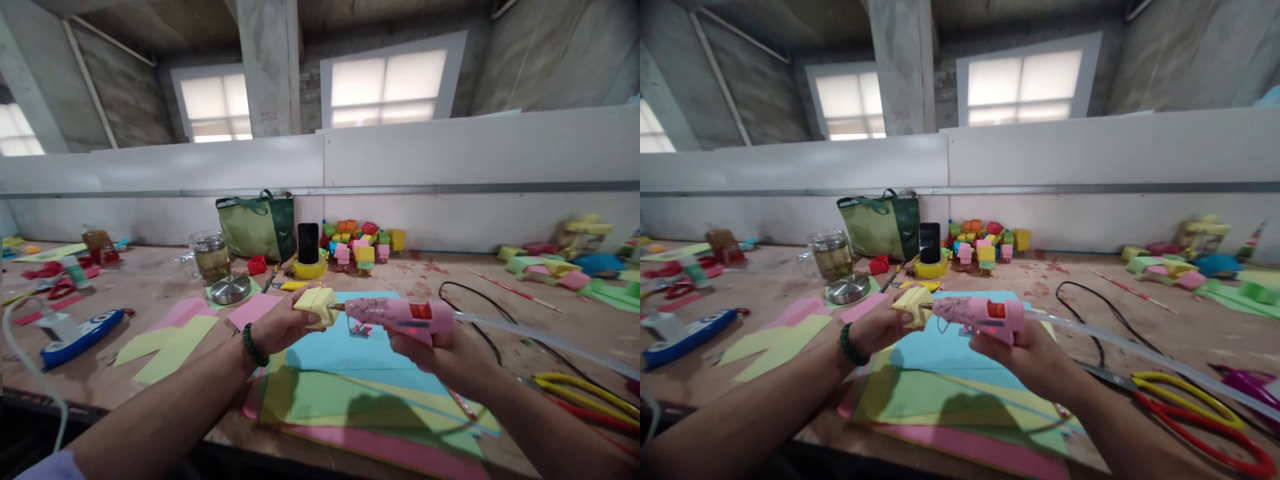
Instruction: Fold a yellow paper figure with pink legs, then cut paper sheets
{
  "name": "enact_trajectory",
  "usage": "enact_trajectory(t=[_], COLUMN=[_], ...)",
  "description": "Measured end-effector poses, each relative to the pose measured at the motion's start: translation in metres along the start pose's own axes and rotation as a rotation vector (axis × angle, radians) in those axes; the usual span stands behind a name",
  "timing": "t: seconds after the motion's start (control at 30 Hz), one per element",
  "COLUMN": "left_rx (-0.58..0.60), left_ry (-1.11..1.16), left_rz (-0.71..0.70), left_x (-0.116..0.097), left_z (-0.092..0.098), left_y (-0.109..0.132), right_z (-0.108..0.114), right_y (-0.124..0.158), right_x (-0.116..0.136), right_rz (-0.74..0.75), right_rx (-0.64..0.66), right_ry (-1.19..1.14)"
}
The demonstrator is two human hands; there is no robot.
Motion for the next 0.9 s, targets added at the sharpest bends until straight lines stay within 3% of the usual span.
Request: enact_trajectory(t=[0.1,0.23,0.33,0.63,0.9], left_rx=[0.000,0.022,0.030,0.015,0.031], left_ry=[-0.007,0.002,0.011,0.029,0.064], left_rz=[-0.001,-0.009,-0.013,0.002,-0.016], left_x=[-0.001,-0.002,-0.002,0.000,-0.002], left_z=[0.001,0.002,0.002,0.003,0.000], left_y=[0.000,0.000,0.000,0.000,-0.001], right_z=[0.002,0.008,0.007,-0.002,-0.007], right_y=[0.000,-0.002,-0.003,0.000,-0.006], right_x=[0.001,-0.001,-0.002,0.002,-0.009], right_rz=[0.013,-0.115,-0.178,-0.153,-0.154], right_rx=[0.007,-0.113,-0.126,-0.087,-0.107], right_ry=[-0.006,-0.101,-0.175,-0.245,-0.145])
Point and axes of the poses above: each hand's wrist, its own y-axis away from the middle knuckle, its own z-axis out of the back of the hand, x = y × z, the point moved 1 cm from there along -y, towards the middle knuckle, and after that the axes turned 14 degrees about -z, right-handed, at the moved point
